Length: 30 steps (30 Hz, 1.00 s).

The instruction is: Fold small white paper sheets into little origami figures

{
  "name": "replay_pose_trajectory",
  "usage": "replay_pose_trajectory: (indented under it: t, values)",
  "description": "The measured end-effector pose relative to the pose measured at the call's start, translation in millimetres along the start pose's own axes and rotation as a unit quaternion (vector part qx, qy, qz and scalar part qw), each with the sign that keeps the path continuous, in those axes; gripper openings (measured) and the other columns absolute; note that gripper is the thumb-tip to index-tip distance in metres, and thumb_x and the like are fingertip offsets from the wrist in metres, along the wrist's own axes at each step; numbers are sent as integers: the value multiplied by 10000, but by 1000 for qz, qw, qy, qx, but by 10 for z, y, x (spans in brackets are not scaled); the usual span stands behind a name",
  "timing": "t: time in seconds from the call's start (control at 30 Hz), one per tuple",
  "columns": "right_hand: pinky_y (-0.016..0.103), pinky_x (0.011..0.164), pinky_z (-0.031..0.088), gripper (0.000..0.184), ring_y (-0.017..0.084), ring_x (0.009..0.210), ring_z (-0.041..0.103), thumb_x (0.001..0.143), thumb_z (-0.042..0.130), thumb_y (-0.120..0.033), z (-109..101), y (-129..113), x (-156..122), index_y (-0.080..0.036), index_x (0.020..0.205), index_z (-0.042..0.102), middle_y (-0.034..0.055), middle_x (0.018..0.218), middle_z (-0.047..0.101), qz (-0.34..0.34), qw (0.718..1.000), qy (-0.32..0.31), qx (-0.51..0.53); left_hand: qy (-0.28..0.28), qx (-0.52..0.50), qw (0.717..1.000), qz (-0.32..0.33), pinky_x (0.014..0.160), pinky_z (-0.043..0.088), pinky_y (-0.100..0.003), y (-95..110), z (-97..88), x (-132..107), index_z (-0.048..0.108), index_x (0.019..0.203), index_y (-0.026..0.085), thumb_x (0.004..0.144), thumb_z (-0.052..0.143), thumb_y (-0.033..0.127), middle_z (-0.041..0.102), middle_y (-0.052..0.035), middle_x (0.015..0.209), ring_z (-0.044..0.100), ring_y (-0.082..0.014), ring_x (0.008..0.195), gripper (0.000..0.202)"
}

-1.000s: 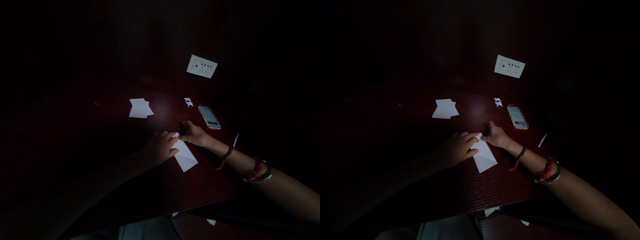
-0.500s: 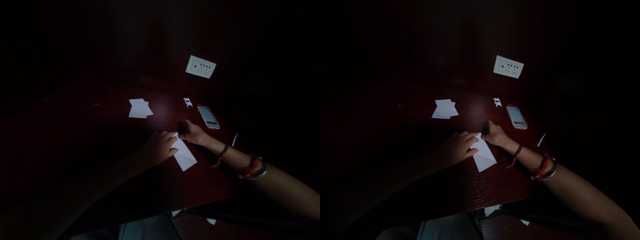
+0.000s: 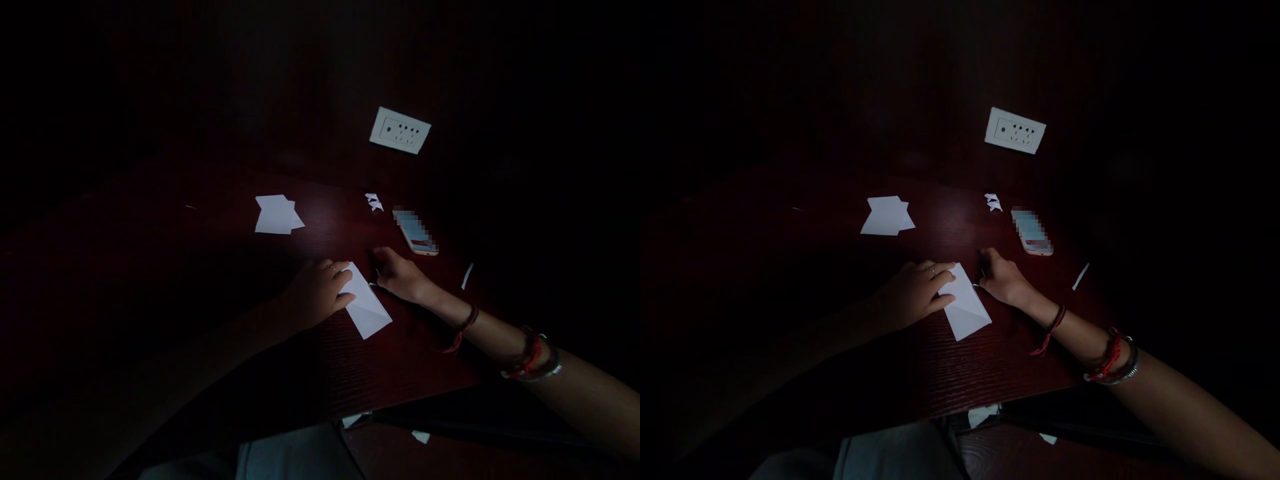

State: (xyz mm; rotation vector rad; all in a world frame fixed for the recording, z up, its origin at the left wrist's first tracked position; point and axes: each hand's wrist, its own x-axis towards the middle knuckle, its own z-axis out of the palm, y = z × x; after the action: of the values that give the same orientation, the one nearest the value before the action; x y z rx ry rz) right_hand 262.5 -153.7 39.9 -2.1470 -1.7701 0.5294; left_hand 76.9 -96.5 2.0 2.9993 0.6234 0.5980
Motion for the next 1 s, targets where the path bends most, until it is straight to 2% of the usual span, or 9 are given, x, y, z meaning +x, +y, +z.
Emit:
replay_pose_trajectory:
  t: [0.5, 0.63, 0.83, 1.0]
  values:
    - [238, 588, 406, 568, 125, 618, 531, 646, 497, -163, -105, 371, -539, -170, 1200, 369, -7, 692, 554, 40, 999, 16, 9, -1, -9, 1000, 3, 725, 370, -351, 25, 10, 12, 513, 1000, 192, 807, 479, 340, 464, -41, 1224, 481, -230, 978, 245]
    - [247, 600, 416, 552, 129, 635, 544, 645, 496, -158, -124, 500, -642, -171, 1185, 383, 1, 723, 570, 34, 999, 28, 13, -6, -1, 1000, -15, 732, 370, -354, 18, 15, 12, 504, 990, 198, 804, 470, 347, 468, -42, 1220, 478, -237, 992, 241]
    - [261, 631, 433, 543, 144, 687, 563, 639, 508, -147, -135, 692, -770, -180, 1170, 401, 32, 808, 599, 27, 998, 51, 36, -18, 28, 997, -69, 724, 373, -376, -116, 21, 13, 498, 1002, 195, 810, 430, 372, 490, -50, 1191, 473, -262, 999, 269]
    - [252, 587, 432, 525, 126, 604, 545, 645, 521, -161, -145, 850, -871, -193, 1157, 410, -4, 701, 578, 46, 995, 71, 46, -10, 39, 995, -92, 748, 365, -404, -236, 18, -9, 459, 1099, 204, 833, 373, 415, 466, -57, 1222, 455, -276, 1026, 350]
